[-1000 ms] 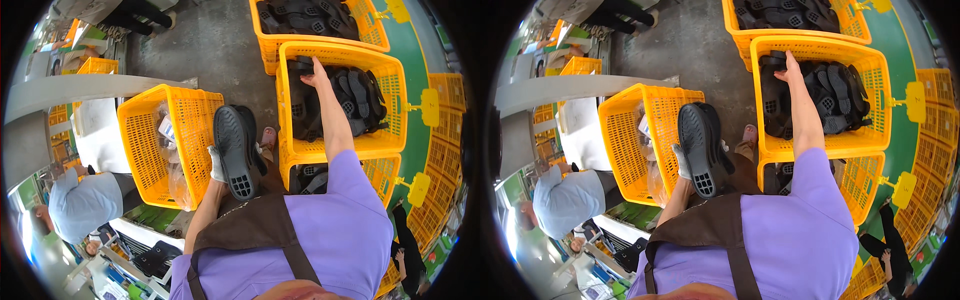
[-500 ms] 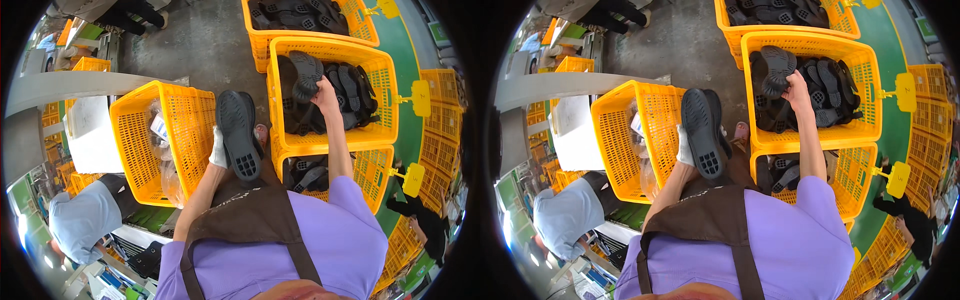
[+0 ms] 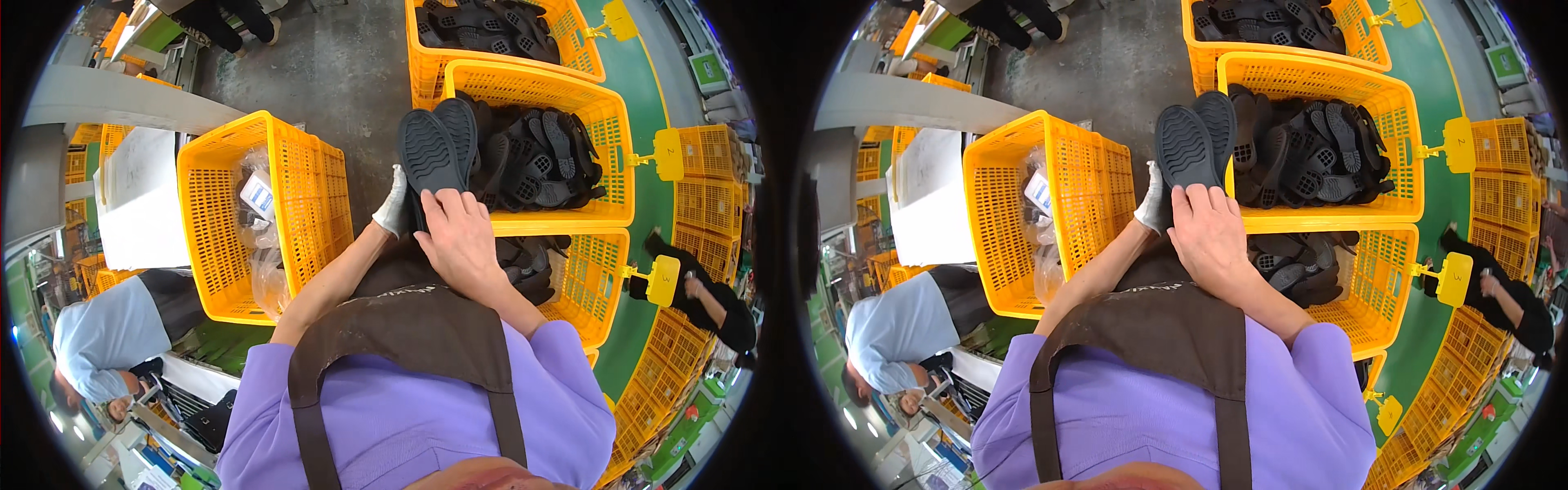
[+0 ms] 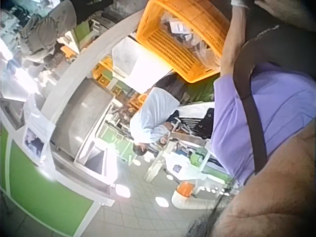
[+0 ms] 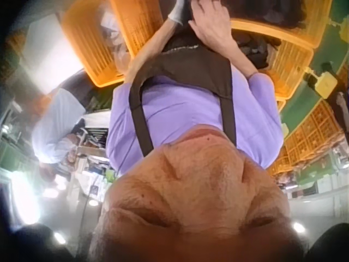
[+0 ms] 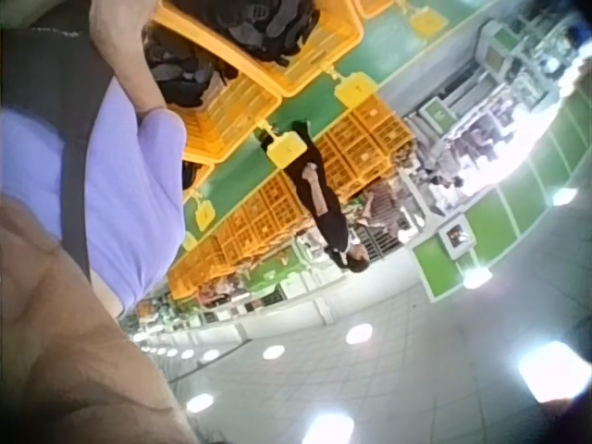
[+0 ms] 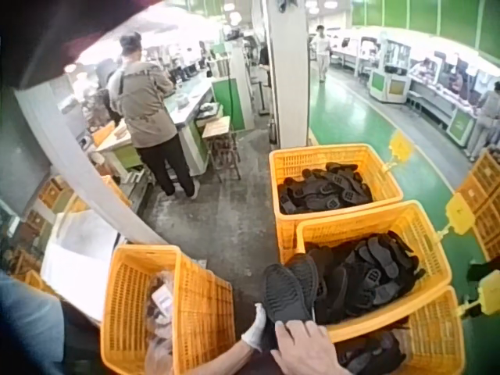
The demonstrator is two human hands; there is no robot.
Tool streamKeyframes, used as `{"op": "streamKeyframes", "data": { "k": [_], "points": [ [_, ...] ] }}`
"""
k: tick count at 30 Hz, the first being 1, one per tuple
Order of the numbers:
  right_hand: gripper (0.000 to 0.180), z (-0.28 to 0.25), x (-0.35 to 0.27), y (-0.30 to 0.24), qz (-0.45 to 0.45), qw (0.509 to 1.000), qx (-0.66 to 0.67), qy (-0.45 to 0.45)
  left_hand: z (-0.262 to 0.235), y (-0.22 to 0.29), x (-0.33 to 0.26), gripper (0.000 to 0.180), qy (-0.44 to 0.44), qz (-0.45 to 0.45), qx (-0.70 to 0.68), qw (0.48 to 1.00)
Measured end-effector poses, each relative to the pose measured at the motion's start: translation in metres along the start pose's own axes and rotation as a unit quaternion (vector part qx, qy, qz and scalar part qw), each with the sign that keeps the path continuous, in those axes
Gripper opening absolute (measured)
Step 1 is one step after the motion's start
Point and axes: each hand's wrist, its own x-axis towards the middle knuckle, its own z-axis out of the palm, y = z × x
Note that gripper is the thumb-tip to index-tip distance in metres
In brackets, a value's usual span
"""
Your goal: The person applies a liquid substance to the sole of a black slide sandal using a brush. They repeatedly dip the brush into a container and spread the substance across the textured bottom of the sandal. After finishing one sandal, they place it on a shelf and pick up another from a yellow crate to repeat the process.
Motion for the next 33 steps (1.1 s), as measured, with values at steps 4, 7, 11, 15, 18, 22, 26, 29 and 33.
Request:
{"op": "streamKeyframes", "data": {
  "k": [4, 7, 11, 15, 18, 22, 26, 29, 33],
  "points": [
    [0.062, -0.018, -0.002, -0.012, -0.034, 0.999, -0.017, 0.031, -0.013, -0.007, 0.001, 0.072, -0.040, 0.011, -0.013, 0.999],
    [0.060, -0.023, 0.002, -0.013, -0.015, 0.998, 0.042, 0.032, -0.019, -0.009, 0.003, 0.074, -0.061, 0.052, 0.043, 0.996],
    [0.060, -0.032, 0.010, -0.004, -0.042, 0.988, 0.144, 0.037, 0.005, 0.011, -0.022, 0.079, -0.095, 0.026, -0.049, 0.994],
    [0.062, -0.039, 0.012, -0.005, -0.020, 0.982, 0.176, 0.058, -0.006, 0.015, -0.025, 0.088, -0.105, 0.062, -0.019, 0.992],
    [0.064, -0.028, 0.011, -0.018, -0.039, 0.988, 0.131, 0.073, -0.009, 0.017, -0.025, 0.086, -0.093, 0.053, 0.076, 0.991],
    [0.064, -0.022, 0.008, -0.024, -0.072, 0.986, 0.125, 0.086, -0.017, 0.011, -0.025, 0.074, -0.086, 0.056, 0.161, 0.982],
    [0.065, -0.014, 0.006, -0.028, -0.137, 0.982, 0.118, 0.063, -0.020, 0.008, -0.039, 0.068, -0.092, 0.001, 0.106, 0.990],
    [0.065, -0.021, 0.004, -0.030, -0.115, 0.983, 0.139, 0.027, -0.022, 0.003, -0.043, 0.064, -0.088, -0.026, 0.075, 0.993],
    [0.064, -0.023, 0.010, -0.020, -0.132, 0.933, 0.333, 0.021, -0.023, -0.001, -0.042, 0.058, -0.090, -0.046, 0.040, 0.994]
  ]
}}
